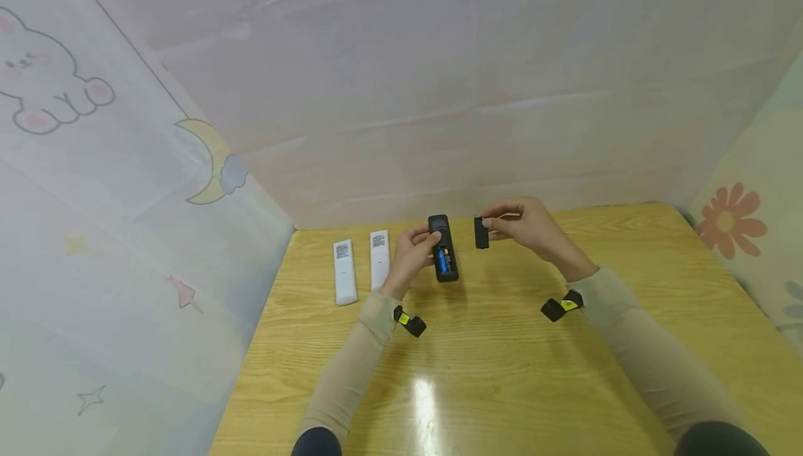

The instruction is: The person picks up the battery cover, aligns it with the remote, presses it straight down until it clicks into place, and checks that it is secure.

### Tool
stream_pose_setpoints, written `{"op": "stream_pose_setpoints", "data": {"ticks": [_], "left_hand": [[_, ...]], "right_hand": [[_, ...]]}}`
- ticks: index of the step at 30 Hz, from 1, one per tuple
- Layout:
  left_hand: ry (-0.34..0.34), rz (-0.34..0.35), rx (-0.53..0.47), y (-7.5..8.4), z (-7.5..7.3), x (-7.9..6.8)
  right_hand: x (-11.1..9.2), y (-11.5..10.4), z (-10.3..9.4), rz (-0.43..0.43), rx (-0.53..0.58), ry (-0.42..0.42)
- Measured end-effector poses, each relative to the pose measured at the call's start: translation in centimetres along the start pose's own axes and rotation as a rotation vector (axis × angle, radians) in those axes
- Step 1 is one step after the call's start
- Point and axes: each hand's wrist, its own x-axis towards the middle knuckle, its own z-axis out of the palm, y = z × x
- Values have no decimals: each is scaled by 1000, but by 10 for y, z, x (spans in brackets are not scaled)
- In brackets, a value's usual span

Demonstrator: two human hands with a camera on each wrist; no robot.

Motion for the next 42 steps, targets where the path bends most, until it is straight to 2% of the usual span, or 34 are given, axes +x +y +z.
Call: {"op": "stream_pose_setpoints", "data": {"ticks": [25, 32, 42], "left_hand": [[-19, -5, -13, 3, 14, 2], [-5, -2, -29, 2, 18, 3], [-12, -1, -4, 1, 20, 2]], "right_hand": [[5, -1, 14, 3, -1, -22], [4, 0, 18, 5, 2, -28], [4, 3, 24, 3, 9, -30]]}}
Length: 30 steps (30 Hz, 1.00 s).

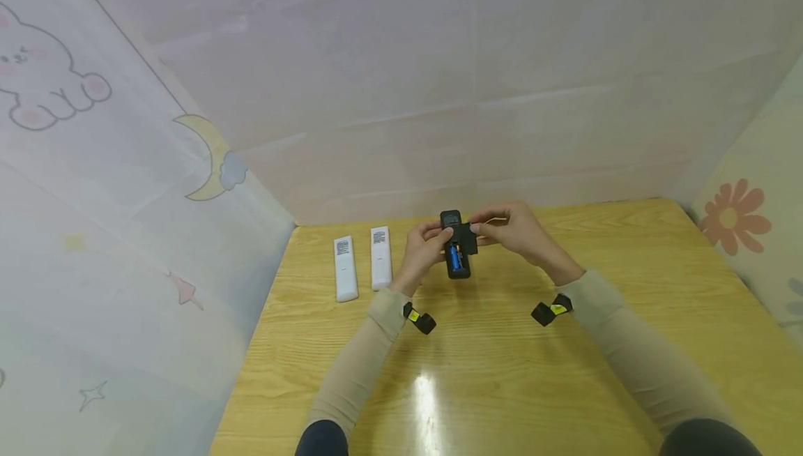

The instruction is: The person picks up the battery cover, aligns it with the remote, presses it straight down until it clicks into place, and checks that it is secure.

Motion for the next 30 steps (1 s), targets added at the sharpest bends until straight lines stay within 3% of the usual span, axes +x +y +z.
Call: {"op": "stream_pose_setpoints", "data": {"ticks": [30], "left_hand": [[-12, -7, -37, 1, 8, 0]], "right_hand": [[-3, 6, 12, 21, 16, -23]]}}
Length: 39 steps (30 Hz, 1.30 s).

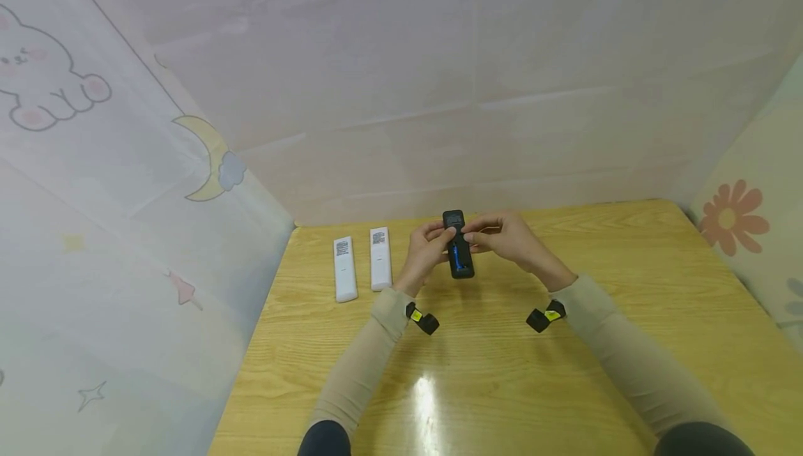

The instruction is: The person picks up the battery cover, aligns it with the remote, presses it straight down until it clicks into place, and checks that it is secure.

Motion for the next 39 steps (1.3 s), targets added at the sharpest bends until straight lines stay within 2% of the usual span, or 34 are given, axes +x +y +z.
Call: {"op": "stream_pose_setpoints", "data": {"ticks": [19, 39], "left_hand": [[-25, 17, -18, 0, -2, 0], [-3, 6, -7, -3, -2, 0]], "right_hand": [[3, 6, 4, 8, -5, -9], [4, 12, 8, 5, -1, -12]]}}
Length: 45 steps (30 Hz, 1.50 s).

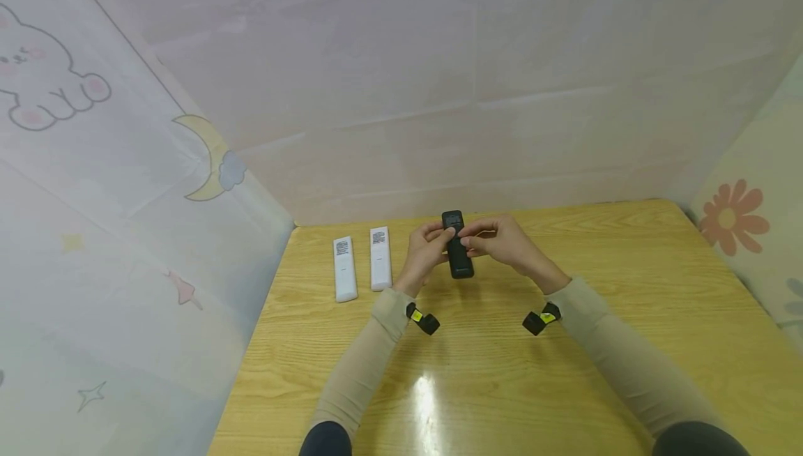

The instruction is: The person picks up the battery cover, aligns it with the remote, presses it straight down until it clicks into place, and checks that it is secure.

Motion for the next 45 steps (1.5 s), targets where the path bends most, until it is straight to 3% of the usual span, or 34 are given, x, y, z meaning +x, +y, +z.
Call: {"op": "stream_pose_setpoints", "data": {"ticks": [45], "left_hand": [[-22, 9, -19, 7, 3, 1]], "right_hand": [[2, 11, 2, -23, -145, 41]]}}
